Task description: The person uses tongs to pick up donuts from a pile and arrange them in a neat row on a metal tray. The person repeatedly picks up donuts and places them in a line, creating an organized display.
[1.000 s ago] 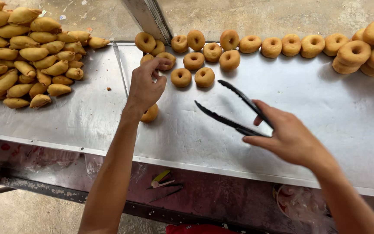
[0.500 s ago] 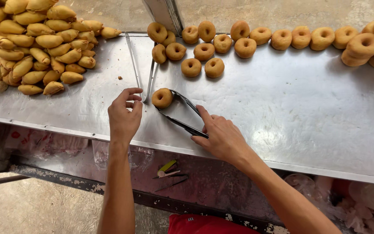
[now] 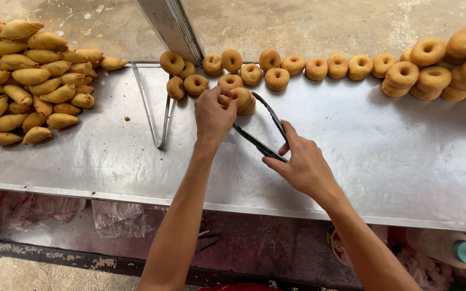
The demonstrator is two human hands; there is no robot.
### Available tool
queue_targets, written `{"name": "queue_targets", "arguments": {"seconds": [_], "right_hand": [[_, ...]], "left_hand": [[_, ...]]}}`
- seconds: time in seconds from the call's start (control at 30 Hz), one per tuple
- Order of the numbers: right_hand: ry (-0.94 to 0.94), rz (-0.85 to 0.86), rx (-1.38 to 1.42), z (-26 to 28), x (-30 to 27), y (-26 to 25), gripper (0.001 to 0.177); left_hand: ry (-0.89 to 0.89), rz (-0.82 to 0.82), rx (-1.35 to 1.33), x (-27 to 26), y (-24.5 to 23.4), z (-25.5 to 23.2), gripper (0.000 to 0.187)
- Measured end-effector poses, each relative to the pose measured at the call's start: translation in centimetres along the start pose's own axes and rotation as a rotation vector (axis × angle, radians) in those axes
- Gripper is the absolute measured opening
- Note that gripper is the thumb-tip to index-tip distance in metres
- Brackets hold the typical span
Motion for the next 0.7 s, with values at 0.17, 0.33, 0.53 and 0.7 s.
{"name": "queue_targets", "arguments": {"seconds": [0.17, 0.33, 0.53, 0.7], "right_hand": [[0.087, 0.020, -0.028, -3.9, 0.0, -2.1, 0.099], [0.295, -0.033, 0.107, -7.2, 1.5, -5.9, 0.088], [0.081, -0.171, -0.033, -7.4, 4.5, -4.2, 0.090], [0.162, -0.156, 0.074, -9.3, 4.1, -2.8, 0.078]], "left_hand": [[-0.047, 0.044, -0.049, -0.1, 0.8, 0.6, 0.016], [-0.031, 0.024, -0.210, 0.4, 0.8, -0.2, 0.019], [-0.149, 0.093, -0.159, 0.5, 2.3, 0.4, 0.023], [-0.152, 0.117, -0.162, 0.6, 2.9, 0.7, 0.024]]}}
Point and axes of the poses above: each hand's wrist, its own x-axis towards the middle knuckle, its own y-axis out of the palm, z = x × y, the point moved 8 cm from there along x, towards the middle knuckle, and after that the axes turned 8 degrees about -y, right-handed, at the moved point
